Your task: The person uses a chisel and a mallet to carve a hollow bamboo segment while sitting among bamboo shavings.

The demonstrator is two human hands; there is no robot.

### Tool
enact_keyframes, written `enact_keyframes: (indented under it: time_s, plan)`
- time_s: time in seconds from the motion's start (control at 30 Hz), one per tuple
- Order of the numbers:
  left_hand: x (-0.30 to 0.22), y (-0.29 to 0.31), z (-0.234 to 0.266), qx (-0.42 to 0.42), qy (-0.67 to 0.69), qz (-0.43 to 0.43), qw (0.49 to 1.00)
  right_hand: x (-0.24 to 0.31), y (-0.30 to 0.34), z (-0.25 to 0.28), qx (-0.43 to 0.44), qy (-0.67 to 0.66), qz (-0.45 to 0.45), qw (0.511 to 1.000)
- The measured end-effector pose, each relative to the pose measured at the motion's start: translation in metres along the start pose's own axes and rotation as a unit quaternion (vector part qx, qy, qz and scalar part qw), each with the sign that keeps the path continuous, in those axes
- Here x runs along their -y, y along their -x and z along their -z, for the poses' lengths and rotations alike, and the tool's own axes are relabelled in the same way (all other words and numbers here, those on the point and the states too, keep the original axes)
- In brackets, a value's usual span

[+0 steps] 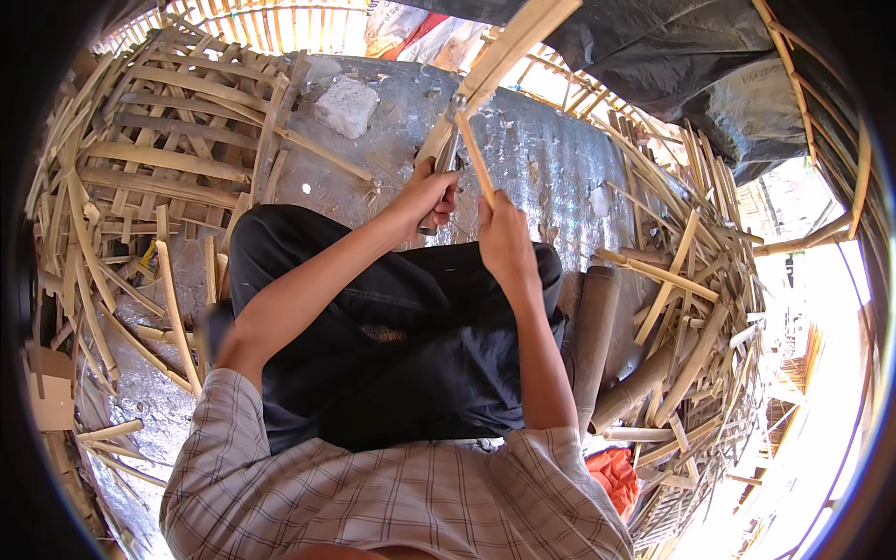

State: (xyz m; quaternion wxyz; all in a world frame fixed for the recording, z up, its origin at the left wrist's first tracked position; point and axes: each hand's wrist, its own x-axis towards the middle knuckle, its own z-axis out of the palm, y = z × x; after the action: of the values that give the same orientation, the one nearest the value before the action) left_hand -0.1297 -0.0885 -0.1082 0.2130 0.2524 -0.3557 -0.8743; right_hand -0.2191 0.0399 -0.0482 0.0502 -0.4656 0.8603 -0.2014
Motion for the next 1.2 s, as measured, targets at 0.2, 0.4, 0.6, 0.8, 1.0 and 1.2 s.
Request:
enact_keyframes:
  time_s: [0.2,0.4,0.6,0.8,1.0,1.2]
  plan:
    - [0.009,0.002,0.002,0.051,0.008,0.001,0.999,0.001,0.013,0.037,0.041,-0.208,-0.11,0.971]
    - [0.006,-0.004,0.008,0.03,0.031,0.02,0.999,0.074,0.02,0.143,-0.186,-0.293,0.03,0.937]
    - [-0.002,0.0,0.001,0.011,0.045,0.013,0.999,0.017,-0.03,0.058,-0.325,-0.248,0.154,0.899]
    - [-0.002,-0.001,0.01,-0.051,0.012,-0.004,0.999,-0.033,-0.027,-0.011,-0.02,-0.014,0.02,0.999]
    - [-0.002,-0.008,0.011,-0.014,0.063,0.009,0.998,0.018,-0.029,0.083,-0.062,-0.033,-0.004,0.998]
    - [0.002,-0.003,0.01,0.021,0.041,0.016,0.999,0.063,-0.032,0.141,-0.283,-0.157,0.101,0.941]
